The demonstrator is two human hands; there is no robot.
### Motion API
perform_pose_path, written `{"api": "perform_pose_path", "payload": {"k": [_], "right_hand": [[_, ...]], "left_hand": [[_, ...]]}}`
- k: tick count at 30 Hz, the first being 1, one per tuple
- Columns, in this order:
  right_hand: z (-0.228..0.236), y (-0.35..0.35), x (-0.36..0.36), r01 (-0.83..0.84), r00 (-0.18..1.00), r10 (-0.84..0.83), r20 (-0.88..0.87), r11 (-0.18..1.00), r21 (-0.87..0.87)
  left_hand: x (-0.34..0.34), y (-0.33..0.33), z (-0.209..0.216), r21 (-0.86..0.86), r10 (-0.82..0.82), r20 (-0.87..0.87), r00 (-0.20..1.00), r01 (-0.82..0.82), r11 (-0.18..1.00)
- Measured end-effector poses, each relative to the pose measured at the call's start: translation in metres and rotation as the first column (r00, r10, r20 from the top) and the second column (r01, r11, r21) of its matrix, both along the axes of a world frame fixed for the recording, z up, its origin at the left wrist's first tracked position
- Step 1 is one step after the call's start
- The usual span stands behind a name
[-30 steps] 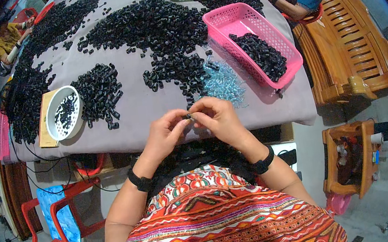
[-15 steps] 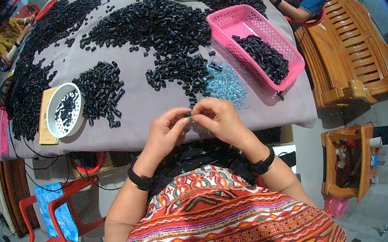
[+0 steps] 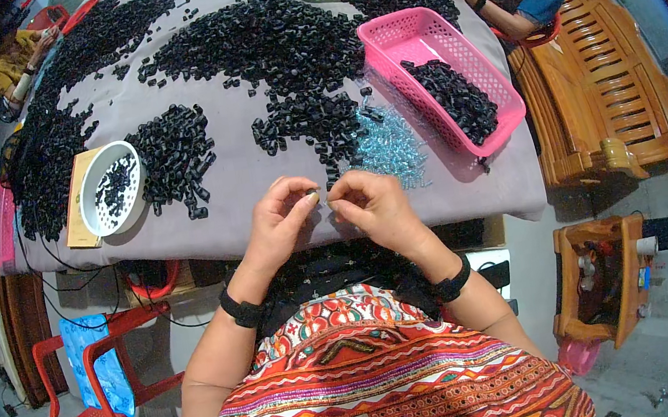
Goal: Sorting and inspecting small black plastic components on a table.
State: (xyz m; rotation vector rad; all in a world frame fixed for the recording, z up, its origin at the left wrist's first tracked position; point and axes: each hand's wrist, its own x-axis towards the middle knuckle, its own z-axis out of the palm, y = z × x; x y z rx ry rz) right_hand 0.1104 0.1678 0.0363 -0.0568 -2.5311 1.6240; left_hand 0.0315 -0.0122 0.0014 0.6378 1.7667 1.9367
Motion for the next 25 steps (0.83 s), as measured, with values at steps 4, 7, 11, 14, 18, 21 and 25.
{"api": "perform_pose_path", "payload": {"k": [4, 7, 11, 14, 18, 21, 25], "right_hand": [[-0.003, -0.003, -0.001, -0.006, 1.0, 0.006, -0.019, 1.0, -0.025], [-0.001, -0.005, -0.001, 0.012, 0.999, -0.015, -0.041, 0.997, -0.079], [-0.005, -0.001, -0.004, 0.014, 1.0, -0.015, -0.023, 0.999, -0.041], [-0.005, -0.001, -0.005, 0.022, 0.998, -0.024, -0.059, 0.999, -0.036], [0.004, -0.003, -0.005, 0.008, 0.994, -0.003, -0.106, 0.999, 0.047], [0.004, -0.006, -0.007, 0.014, 0.977, -0.007, -0.213, 0.999, 0.035], [0.0, -0.009, -0.012, -0.005, 0.958, 0.028, -0.284, 0.996, 0.084]], "left_hand": [[0.001, 0.0, 0.005, 0.021, 0.003, 0.035, 0.999, -0.003, 1.0], [-0.001, -0.003, 0.003, -0.004, -0.034, 0.019, 0.999, 0.035, 0.999], [-0.003, -0.004, 0.0, 0.039, -0.1, 0.158, 0.982, 0.095, 0.995], [-0.003, -0.003, 0.001, 0.037, -0.152, 0.187, 0.97, 0.148, 0.988], [-0.004, -0.005, 0.0, 0.038, -0.162, 0.199, 0.967, 0.157, 0.987], [-0.006, -0.005, 0.002, 0.04, -0.174, 0.224, 0.959, 0.169, 0.985], [-0.01, -0.007, -0.003, 0.09, -0.165, 0.246, 0.955, 0.147, 0.985]]}}
